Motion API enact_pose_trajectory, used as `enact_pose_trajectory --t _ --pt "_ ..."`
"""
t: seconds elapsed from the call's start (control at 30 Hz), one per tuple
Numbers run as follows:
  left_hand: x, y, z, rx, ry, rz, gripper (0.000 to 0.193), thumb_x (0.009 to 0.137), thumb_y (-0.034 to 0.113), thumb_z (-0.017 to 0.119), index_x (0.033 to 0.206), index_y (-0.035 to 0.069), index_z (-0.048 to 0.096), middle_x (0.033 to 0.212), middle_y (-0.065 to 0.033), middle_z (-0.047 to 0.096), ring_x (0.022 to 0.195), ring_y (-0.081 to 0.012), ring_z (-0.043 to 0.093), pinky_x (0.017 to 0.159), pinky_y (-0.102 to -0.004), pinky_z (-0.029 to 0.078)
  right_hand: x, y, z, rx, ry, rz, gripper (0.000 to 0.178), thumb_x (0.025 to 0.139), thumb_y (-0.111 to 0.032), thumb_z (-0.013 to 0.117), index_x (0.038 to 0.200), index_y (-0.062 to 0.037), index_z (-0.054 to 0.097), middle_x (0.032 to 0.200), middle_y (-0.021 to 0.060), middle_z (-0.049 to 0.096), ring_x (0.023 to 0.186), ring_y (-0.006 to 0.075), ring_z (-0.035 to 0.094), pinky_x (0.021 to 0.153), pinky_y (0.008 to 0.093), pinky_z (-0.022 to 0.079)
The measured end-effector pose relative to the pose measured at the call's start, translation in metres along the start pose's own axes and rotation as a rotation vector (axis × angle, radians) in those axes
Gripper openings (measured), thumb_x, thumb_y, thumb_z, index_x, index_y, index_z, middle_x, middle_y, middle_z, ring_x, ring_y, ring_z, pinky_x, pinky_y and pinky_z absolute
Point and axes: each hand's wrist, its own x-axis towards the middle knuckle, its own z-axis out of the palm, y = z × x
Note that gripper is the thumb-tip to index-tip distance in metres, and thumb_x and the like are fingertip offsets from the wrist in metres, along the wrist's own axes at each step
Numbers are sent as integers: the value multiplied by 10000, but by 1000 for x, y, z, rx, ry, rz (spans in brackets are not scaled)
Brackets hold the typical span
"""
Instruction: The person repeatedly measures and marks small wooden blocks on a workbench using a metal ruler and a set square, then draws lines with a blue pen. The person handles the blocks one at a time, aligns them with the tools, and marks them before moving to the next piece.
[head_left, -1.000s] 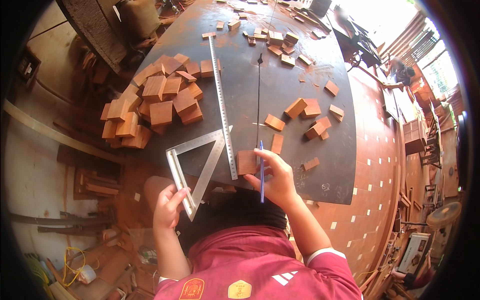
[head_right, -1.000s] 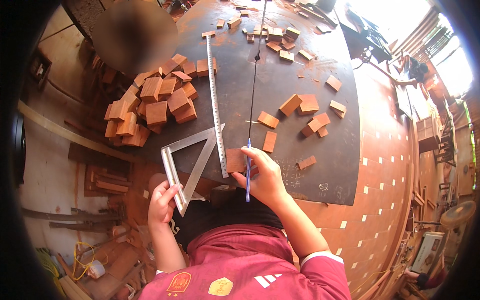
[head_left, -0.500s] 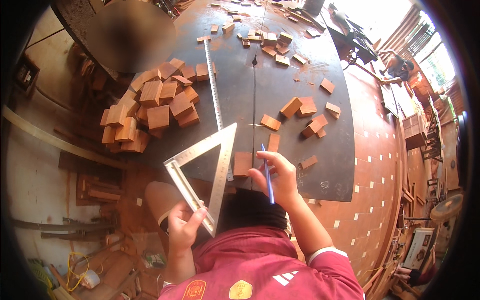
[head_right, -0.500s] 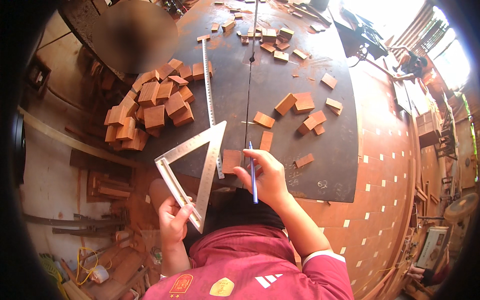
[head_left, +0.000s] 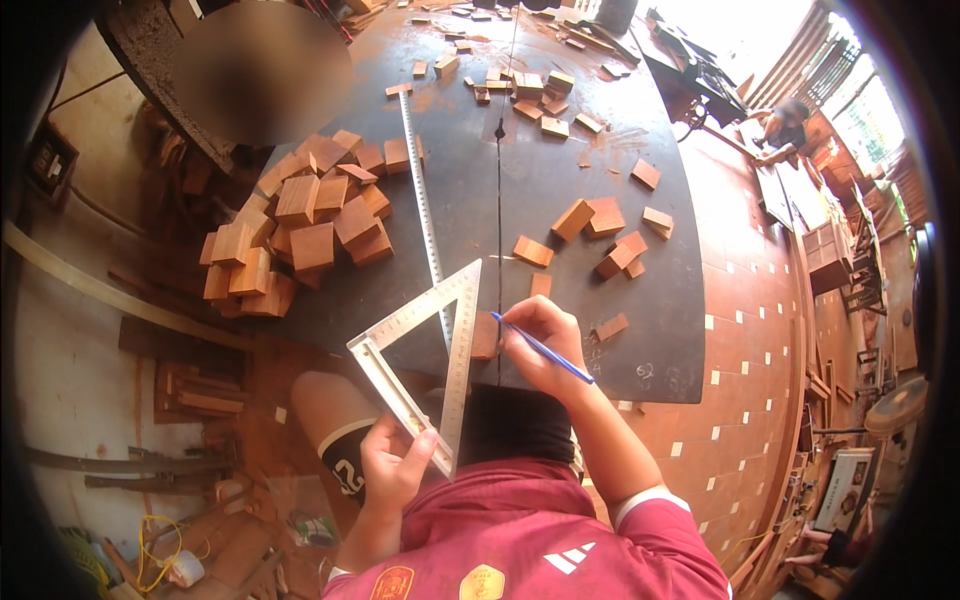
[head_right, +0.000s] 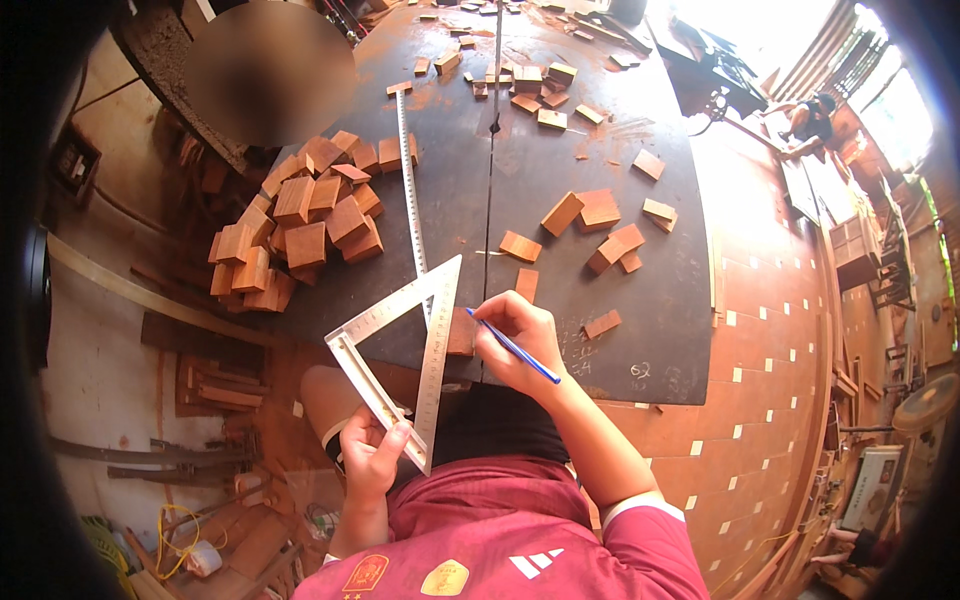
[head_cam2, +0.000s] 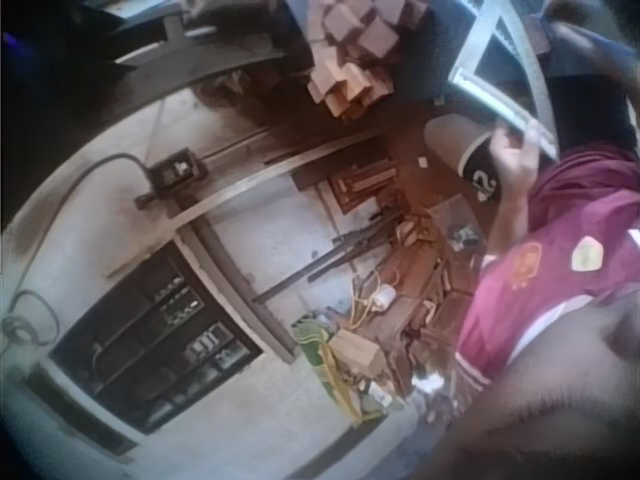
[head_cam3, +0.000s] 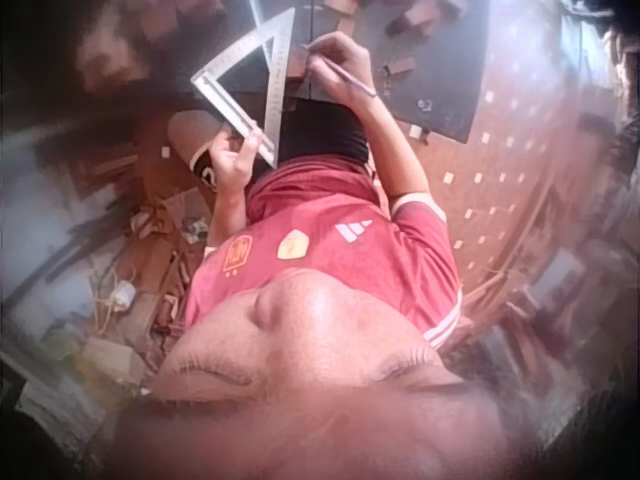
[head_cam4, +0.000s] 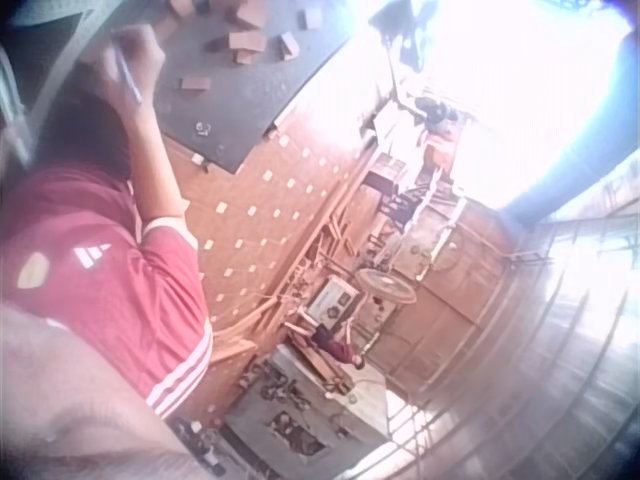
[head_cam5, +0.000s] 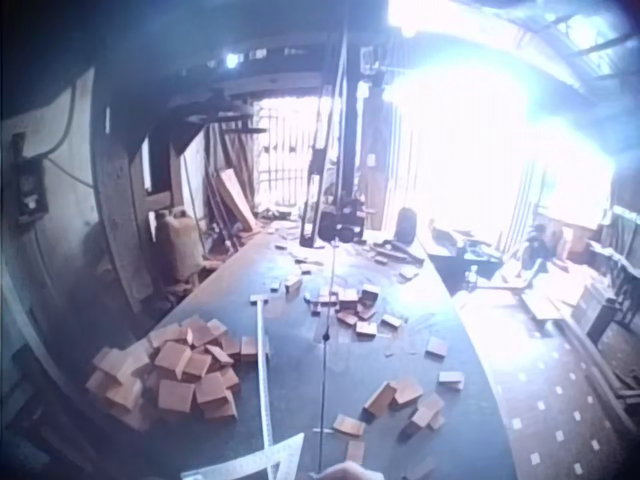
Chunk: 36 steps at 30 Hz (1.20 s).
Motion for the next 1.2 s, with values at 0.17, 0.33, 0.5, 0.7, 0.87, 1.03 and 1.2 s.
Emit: enact_pose_trajectory --t 0.17,0.33,0.5,0.7,0.87,1.03,1.2 --pt "-1 -2 2 32 3 -12 127 939 40 706 1041 -12 652 938 -43 692 838 -89 641 775 -252 528 6 3 2 -60 26 -5 79 863 -13 683 882 40 628 746 49 679 679 45 589 607 250 500" --pt "-1 -10 -1 96 -6 -1 173 931 55 716 1068 -22 642 925 -49 699 817 -86 650 743 -248 536 10 5 7 -65 76 -23 113 843 -28 694 798 34 610 678 57 664 632 52 572 563 265 485" --pt "-1 -16 -5 134 -40 31 247 944 54 702 1149 -46 610 950 -58 684 805 -79 661 706 -227 548 14 11 9 -132 106 -22 137 808 -48 699 751 31 603 644 79 645 617 68 567 556 281 480" --pt "0 -13 -2 149 -39 43 232 943 61 700 1131 -45 615 950 -49 672 837 -81 654 774 -241 533 15 13 5 -202 60 -5 88 827 12 671 782 21 596 748 57 671 684 77 614 607 259 502" --pt "0 -12 0 150 -34 46 227 942 57 699 1129 -41 615 964 -46 663 838 -77 640 775 -240 526 16 14 6 -210 68 28 97 826 -7 680 774 18 602 729 46 666 679 65 598 597 252 488" --pt "-1 -14 1 205 -31 76 216 942 51 694 1121 -38 613 965 -36 649 833 -70 620 770 -240 516 18 8 11 -194 122 -26 165 800 -68 700 724 27 588 613 78 617 603 61 541 535 284 460" --pt "-2 -13 3 175 -26 48 211 942 45 690 1120 -36 611 961 -31 641 824 -66 609 762 -237 507 19 7 11 -219 114 -27 163 801 -64 705 729 29 593 613 72 619 607 57 540 532 281 457"
